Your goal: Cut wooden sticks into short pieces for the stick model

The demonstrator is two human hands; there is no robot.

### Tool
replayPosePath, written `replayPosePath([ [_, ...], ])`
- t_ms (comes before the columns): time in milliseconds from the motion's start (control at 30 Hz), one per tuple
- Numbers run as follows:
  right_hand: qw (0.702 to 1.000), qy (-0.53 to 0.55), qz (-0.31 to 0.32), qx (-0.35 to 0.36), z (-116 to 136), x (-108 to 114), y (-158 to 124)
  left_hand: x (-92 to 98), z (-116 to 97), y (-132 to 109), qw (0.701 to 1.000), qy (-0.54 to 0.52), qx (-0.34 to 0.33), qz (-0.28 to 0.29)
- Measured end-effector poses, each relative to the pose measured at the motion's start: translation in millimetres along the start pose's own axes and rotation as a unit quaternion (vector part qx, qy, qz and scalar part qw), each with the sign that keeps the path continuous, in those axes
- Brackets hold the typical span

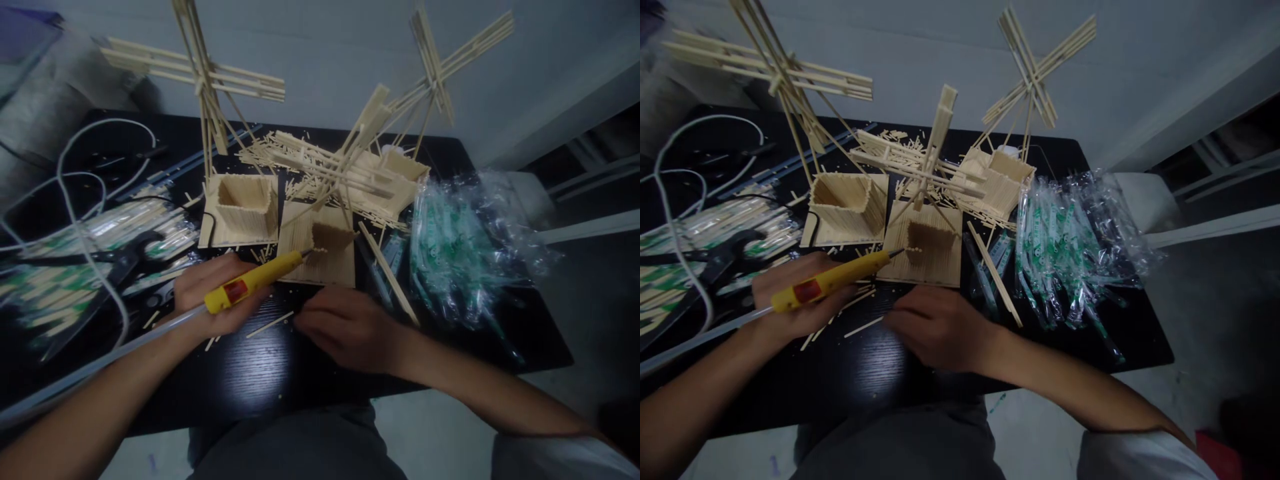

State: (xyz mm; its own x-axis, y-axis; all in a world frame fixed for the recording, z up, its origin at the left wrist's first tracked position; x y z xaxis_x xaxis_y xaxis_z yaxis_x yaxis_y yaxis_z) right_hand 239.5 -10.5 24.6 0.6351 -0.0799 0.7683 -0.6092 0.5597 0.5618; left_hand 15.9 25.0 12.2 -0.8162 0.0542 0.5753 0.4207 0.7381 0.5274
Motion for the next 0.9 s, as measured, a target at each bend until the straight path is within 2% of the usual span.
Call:
replayPosePath([
  [67,0.995,-0.016,0.095,0.034,13.6,-20.4,1.1,2.8,-3.5,2.2,0.999,0.003,-0.015,-0.039],
  [133,0.980,-0.062,0.181,0.056,23.3,-39.5,4.0,2.4,-5.2,4.8,0.999,0.006,-0.032,-0.040],
  [200,0.966,-0.110,0.227,0.063,29.6,-52.0,9.5,2.6,-5.7,7.1,0.998,0.012,-0.047,-0.040],
  [367,0.949,-0.204,0.227,0.076,39.7,-61.2,21.4,5.4,-8.0,13.2,0.998,0.023,-0.053,-0.039],
  [500,0.955,-0.187,0.223,0.058,32.5,-49.2,19.7,8.4,-13.1,16.5,0.996,0.028,-0.058,-0.056],
  [633,0.987,-0.040,0.150,-0.031,0.7,-6.2,18.1,8.0,-11.9,15.2,0.997,0.021,-0.047,-0.058],
  [700,0.994,-0.001,0.059,-0.093,-21.4,19.9,16.8,5.3,-9.7,13.3,0.998,0.019,-0.042,-0.044],
  [800,0.976,0.039,-0.042,-0.212,-52.5,40.1,7.3,-0.7,-6.3,9.7,0.999,0.009,-0.046,-0.021],
  [900,0.948,0.097,-0.115,-0.281,-68.7,35.2,-6.4,-8.6,-1.4,6.0,0.999,-0.020,-0.043,0.021],
])
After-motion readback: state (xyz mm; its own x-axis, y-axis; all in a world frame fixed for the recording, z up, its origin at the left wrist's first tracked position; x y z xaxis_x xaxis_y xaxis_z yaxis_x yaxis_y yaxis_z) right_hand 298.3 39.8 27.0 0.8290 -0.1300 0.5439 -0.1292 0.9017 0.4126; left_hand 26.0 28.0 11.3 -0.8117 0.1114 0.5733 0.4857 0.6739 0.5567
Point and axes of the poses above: each hand's wrist, its own y-axis towards the middle knuckle, its own x-axis out of the back of the hand, z = x × y, the point moved 4 cm from there along y, towards the middle knuckle, and after that the axes turned 13 degrees about -y, right-handed, at the moved point
